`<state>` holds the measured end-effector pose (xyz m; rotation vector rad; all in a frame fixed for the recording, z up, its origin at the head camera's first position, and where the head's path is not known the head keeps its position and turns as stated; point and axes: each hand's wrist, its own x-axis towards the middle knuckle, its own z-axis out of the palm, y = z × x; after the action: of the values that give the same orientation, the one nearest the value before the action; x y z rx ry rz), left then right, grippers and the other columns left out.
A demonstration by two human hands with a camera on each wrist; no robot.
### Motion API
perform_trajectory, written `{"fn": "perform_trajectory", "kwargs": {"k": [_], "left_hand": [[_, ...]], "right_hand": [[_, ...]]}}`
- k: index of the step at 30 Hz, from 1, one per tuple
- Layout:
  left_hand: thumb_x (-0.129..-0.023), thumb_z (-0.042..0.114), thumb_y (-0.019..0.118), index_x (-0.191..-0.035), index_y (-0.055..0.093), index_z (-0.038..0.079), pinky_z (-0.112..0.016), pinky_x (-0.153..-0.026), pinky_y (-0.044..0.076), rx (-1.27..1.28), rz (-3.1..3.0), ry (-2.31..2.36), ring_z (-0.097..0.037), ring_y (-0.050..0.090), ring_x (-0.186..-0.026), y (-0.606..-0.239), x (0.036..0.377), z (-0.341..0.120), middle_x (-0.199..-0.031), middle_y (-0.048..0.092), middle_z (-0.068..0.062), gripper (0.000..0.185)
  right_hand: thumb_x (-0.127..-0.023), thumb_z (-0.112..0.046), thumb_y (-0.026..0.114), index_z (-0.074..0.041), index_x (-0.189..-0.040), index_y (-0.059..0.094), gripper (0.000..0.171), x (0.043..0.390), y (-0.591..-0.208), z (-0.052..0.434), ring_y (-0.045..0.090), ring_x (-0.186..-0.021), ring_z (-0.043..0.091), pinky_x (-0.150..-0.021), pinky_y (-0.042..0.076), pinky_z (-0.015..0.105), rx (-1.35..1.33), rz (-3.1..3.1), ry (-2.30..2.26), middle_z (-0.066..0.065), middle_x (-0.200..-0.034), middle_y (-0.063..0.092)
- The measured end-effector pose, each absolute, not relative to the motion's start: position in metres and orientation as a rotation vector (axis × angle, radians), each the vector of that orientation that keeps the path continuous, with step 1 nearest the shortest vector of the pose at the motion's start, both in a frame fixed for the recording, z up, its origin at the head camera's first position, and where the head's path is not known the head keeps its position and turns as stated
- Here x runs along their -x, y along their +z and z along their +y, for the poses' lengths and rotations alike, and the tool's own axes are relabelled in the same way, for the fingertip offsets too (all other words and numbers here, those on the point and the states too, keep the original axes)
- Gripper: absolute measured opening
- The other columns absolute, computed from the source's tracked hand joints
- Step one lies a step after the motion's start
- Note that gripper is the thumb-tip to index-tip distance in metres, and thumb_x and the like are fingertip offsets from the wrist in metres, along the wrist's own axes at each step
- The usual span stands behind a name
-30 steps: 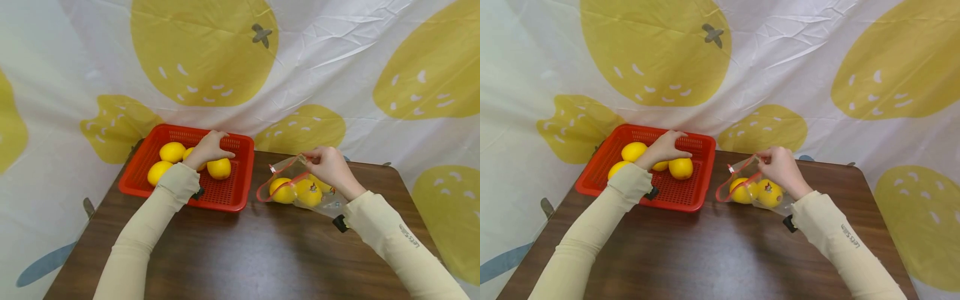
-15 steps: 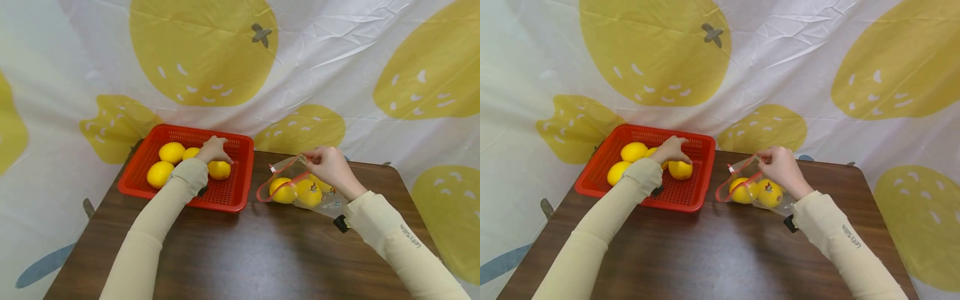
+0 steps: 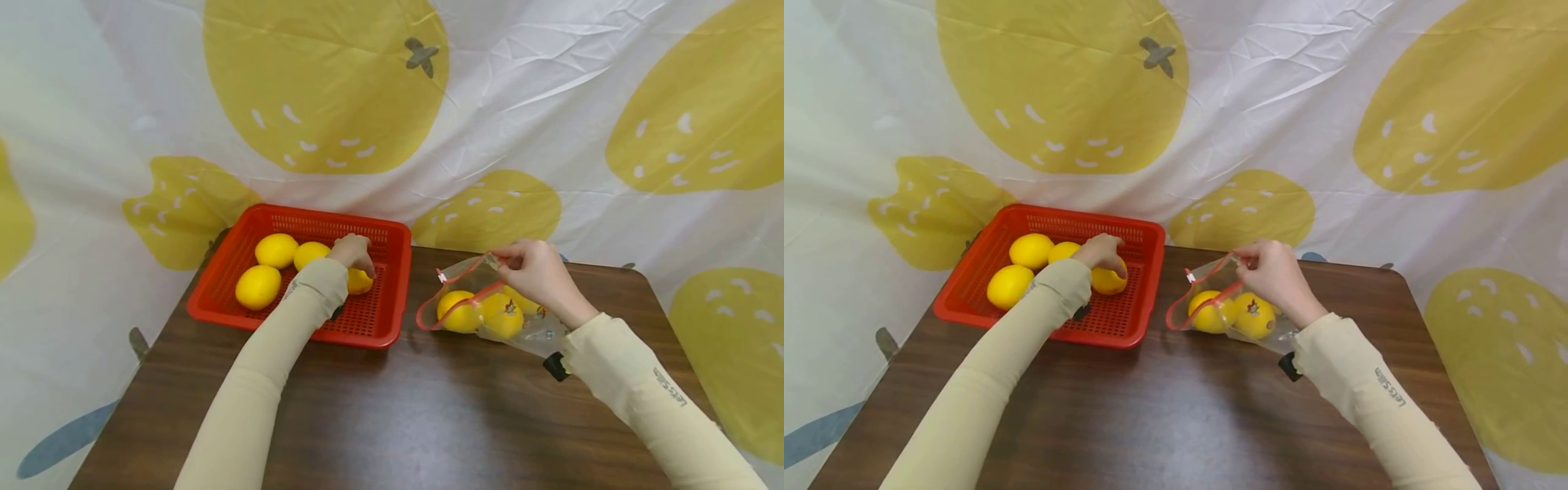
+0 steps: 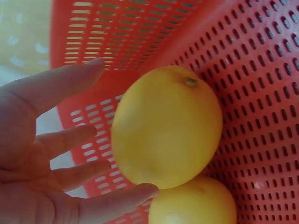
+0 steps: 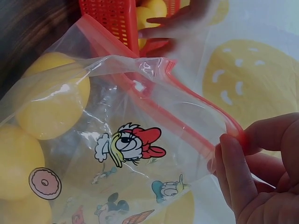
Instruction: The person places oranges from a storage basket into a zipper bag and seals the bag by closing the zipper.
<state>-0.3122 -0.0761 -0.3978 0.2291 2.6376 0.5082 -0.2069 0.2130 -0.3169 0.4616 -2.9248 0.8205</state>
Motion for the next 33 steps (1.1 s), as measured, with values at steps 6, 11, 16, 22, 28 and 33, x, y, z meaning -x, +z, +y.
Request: {"fn": "perform_trajectory", "kwargs": {"k": [6,11,16,22,28,33], "left_hand": [[-0.074,0.022,0.072,-0.136,0.04,0.007,-0.044,-0.096,0.035,-0.193,2.61,0.482,-0.039,0.031,-0.121,-0.406,0.308,-0.077,-0.139,0.034,-0.017,0.071],[-0.071,0.02,0.073,-0.132,0.044,0.006,-0.043,-0.1,0.028,-0.219,2.641,0.396,-0.033,0.037,-0.116,-0.413,0.307,-0.077,-0.132,0.042,-0.017,0.069],[-0.068,0.018,0.077,-0.13,0.046,0.008,-0.043,-0.098,0.028,-0.244,2.67,0.372,-0.034,0.04,-0.111,-0.418,0.308,-0.078,-0.127,0.043,-0.017,0.071],[-0.066,0.016,0.078,-0.129,0.046,0.009,-0.043,-0.096,0.032,-0.243,2.658,0.365,-0.037,0.04,-0.111,-0.422,0.308,-0.078,-0.127,0.043,-0.016,0.071],[-0.067,0.016,0.078,-0.129,0.046,0.009,-0.044,-0.098,0.031,-0.251,2.665,0.358,-0.036,0.04,-0.112,-0.423,0.307,-0.076,-0.127,0.043,-0.016,0.071],[-0.066,0.016,0.08,-0.124,0.05,0.007,-0.043,-0.096,0.031,-0.265,2.687,0.303,-0.03,0.044,-0.108,-0.422,0.305,-0.073,-0.12,0.05,-0.014,0.066]], "right_hand": [[-0.078,-0.001,0.057,0.004,-0.104,0.066,0.028,0.206,-0.318,0.212,0.055,-0.061,0.019,-0.048,0.041,0.027,-0.481,-2.914,0.821,0.019,-0.091,0.065],[-0.078,-0.001,0.057,0.004,-0.103,0.067,0.028,0.205,-0.318,0.212,0.056,-0.061,0.019,-0.048,0.041,0.027,-0.485,-2.906,0.813,0.017,-0.089,0.066],[-0.078,-0.001,0.057,0.004,-0.103,0.067,0.027,0.205,-0.319,0.212,0.057,-0.062,0.019,-0.05,0.043,0.027,-0.482,-2.902,0.815,0.016,-0.089,0.066],[-0.078,-0.001,0.057,0.003,-0.102,0.067,0.027,0.204,-0.319,0.211,0.055,-0.063,0.019,-0.053,0.043,0.028,-0.476,-2.903,0.816,0.016,-0.086,0.065],[-0.078,-0.002,0.058,0.002,-0.103,0.068,0.027,0.203,-0.318,0.21,0.054,-0.062,0.019,-0.053,0.042,0.028,-0.468,-2.907,0.81,0.014,-0.085,0.065],[-0.078,-0.002,0.058,0.002,-0.103,0.068,0.027,0.201,-0.317,0.21,0.053,-0.061,0.018,-0.053,0.041,0.028,-0.467,-2.915,0.813,0.015,-0.086,0.065]]}}
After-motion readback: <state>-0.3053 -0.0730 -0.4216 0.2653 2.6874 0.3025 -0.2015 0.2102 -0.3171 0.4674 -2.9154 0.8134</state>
